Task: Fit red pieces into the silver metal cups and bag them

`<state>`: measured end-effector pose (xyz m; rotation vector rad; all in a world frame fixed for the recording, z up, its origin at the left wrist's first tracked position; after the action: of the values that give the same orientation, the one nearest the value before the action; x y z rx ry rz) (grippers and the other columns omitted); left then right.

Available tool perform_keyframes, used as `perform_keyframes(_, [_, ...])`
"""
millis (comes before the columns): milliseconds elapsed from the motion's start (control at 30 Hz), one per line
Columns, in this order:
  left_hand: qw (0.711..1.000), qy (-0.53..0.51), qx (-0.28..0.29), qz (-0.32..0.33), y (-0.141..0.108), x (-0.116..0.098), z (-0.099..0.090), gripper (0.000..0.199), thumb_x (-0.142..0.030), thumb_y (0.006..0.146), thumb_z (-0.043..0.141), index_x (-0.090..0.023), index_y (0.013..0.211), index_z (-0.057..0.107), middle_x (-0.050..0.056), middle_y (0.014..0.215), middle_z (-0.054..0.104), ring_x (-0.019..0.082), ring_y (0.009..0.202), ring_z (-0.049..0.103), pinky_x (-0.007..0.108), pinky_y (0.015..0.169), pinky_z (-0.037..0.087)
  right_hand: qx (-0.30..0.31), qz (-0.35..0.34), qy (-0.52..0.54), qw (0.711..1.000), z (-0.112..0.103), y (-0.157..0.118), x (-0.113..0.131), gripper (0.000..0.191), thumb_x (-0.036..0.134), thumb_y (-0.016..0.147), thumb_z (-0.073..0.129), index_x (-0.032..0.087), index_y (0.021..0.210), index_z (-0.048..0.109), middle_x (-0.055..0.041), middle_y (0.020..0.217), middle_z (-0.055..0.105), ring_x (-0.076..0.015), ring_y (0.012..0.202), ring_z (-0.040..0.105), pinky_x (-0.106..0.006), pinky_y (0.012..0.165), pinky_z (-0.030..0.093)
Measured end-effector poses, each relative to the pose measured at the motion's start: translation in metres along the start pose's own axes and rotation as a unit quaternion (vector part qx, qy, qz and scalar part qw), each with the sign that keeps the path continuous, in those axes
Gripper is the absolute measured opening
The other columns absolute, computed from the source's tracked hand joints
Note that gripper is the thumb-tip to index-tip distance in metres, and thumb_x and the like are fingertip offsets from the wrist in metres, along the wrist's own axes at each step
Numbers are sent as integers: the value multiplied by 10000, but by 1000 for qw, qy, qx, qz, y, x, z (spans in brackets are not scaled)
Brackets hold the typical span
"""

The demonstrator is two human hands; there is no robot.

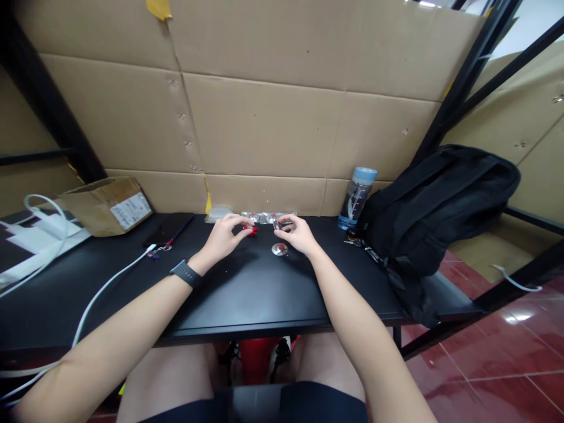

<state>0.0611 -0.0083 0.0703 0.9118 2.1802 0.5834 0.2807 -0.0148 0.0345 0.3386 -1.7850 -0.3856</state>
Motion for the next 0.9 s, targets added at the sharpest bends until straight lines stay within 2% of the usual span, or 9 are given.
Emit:
perform_keyframes(100, [1000,-21,-14,-9,-1,-3,-1,187,-302,933,649,-265,1114,684,29,1041,776,257,1099,646,429,1026,442,21,-7,51,998,11,-4,11,395,330,683,854,218,1030,704,-61,1140,714,-183,930,690,-389,950,556])
perform_keyframes(267, [997,-79,-23,-17,-4,-7,2,283,-306,928,657,-268,1204,607,24,998,776,247,1065,688,417,1019,453,37,-5,102,994,29,-10,18,451,327,669,883,235,1071,700,-60,1184,707,-203,1003,686,-423,1012,543])
perform_keyframes(500, [998,-50,-16,-29,-6,-23,2,263,-271,936,653,-276,1194,607,26,1020,780,268,1135,656,455,1024,421,57,-6,170,984,49,-16,26,551,295,637,923,267,1114,650,-51,1213,684,-209,1059,691,-405,996,568])
perform_keyframes(633, [999,-34,-22,-35,-7,-25,1,211,-266,940,651,-268,1149,626,24,1019,781,273,1157,639,473,1048,395,60,-4,167,984,52,-17,27,572,297,608,939,268,1099,646,-53,1200,691,-226,1094,686,-395,952,592])
perform_keyframes(900, [995,-91,-25,-19,-9,-18,10,151,-283,945,641,-267,1095,651,41,1042,762,258,1140,668,445,1032,462,54,-13,165,985,49,-16,27,562,288,609,942,265,1091,654,-51,1202,702,-232,1092,698,-402,960,596])
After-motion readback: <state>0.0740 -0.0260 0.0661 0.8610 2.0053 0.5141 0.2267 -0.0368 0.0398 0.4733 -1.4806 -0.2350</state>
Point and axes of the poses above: each hand's wrist, its own y-axis towards the middle knuckle, its own z-axis out of the palm, x = y × z, the point moved 8 cm from there along y, towards the middle knuckle
